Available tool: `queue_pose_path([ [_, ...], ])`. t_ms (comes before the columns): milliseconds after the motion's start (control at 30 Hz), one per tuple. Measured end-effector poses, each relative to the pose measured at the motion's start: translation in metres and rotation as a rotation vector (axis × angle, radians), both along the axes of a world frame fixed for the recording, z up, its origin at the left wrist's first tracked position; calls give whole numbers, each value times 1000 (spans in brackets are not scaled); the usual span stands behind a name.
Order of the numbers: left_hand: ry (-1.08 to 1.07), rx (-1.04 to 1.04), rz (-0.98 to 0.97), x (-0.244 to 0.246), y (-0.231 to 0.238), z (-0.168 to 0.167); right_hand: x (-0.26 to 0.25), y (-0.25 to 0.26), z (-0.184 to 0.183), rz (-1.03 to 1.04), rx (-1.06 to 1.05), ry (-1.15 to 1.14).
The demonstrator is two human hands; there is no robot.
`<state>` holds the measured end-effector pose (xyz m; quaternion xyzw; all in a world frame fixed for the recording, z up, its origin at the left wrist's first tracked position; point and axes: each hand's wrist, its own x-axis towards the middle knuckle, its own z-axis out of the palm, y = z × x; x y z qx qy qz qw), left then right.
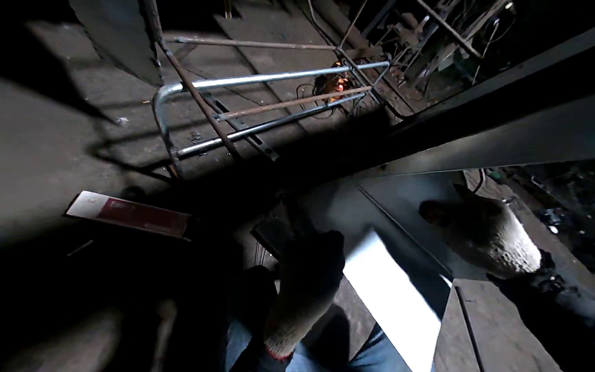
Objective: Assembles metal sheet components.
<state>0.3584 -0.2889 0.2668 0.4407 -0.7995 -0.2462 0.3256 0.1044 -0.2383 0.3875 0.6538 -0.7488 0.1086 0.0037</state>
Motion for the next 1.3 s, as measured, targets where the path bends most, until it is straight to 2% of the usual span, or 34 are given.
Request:
queue_pose_path([
  [67,-75,89,-56,-3,0,5,-7,-5,-1,43,-25,82],
  [167,-65,174,-75,-8,2,5,-15,-7,-3,114,-42,104],
  [333,6,198,-91,-5,4,5,-16,-4,-1,170,-53,154],
  [400,79,208,-45,-6,6,4,-9,-2,2,154,-71,125],
  [467,120,320,-14,-6,6,6,-4,-2,4,97,-75,52],
  [567,-25,231,-53,-5,4,9,-13,-7,-1,123,-53,-22],
  [633,-35,85,-39,-7,4,2,-24,-9,-4,176,-22,-70],
  [700,-26,83,-72,-5,4,1,-28,-10,-3,183,29,-143],
  [800,-18,187,-137,1,1,3,-19,-14,0,170,22,-75],
  [900,145,333,-119,0,1,0,-16,-14,-2,143,-29,-25],
  [967,259,348,-52,-3,4,-3,-16,-15,-4,90,-18,-72],
  [1067,239,472,-25,-6,2,5,-14,-17,1,39,47,-157],
  [1300,197,329,-31,-7,3,-6,-11,-17,0,47,38,-44],
])
